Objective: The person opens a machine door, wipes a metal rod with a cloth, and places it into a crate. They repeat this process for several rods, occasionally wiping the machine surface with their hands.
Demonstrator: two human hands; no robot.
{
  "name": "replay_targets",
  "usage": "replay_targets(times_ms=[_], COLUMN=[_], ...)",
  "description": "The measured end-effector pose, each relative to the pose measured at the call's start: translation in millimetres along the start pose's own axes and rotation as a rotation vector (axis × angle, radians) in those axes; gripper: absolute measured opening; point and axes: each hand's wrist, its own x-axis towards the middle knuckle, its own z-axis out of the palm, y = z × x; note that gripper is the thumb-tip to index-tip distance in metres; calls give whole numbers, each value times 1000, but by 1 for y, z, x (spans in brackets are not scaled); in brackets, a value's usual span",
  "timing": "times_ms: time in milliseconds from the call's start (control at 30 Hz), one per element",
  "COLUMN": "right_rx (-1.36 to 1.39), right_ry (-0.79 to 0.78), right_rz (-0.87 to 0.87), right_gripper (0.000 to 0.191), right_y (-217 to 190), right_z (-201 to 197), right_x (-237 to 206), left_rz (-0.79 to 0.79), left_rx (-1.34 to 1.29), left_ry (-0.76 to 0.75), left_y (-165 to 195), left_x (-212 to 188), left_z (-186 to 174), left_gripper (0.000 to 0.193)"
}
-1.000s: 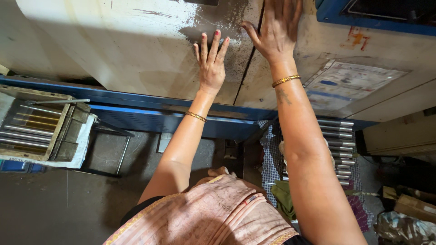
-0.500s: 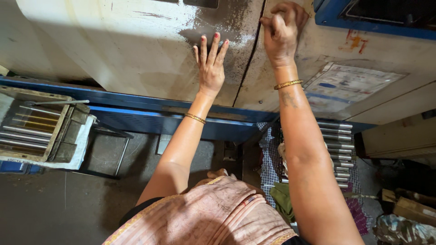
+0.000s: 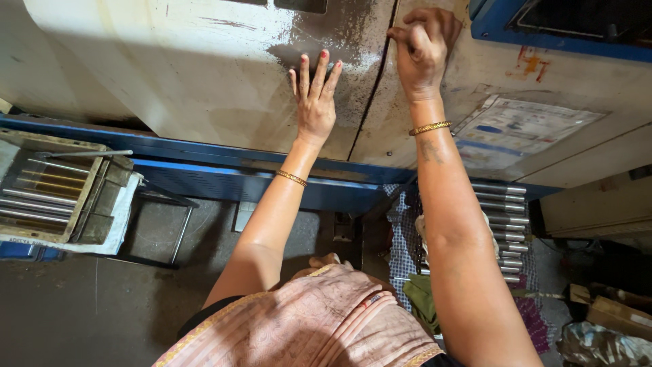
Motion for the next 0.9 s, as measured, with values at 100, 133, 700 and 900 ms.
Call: replay_targets(times_ms=[100, 133, 700, 900], right_rx=[-17, -26, -108, -203], right_ry=[-23, -26, -188, -226], right_rz=[-41, -42, 89, 59], right_gripper=[21, 19, 38, 41], right_y=[-1, -2, -7, 0], right_z=[0, -1, -2, 8], right_x=[3, 4, 2, -5], left_rz=[-6, -10, 2, 2], left_rx=[14, 21, 5, 22], left_ry=[-1, -3, 9, 14], left_y=[0, 0, 3, 5], left_x=[0, 0, 3, 4], left_z=[1, 1, -6, -6], left_gripper=[65, 65, 61, 67])
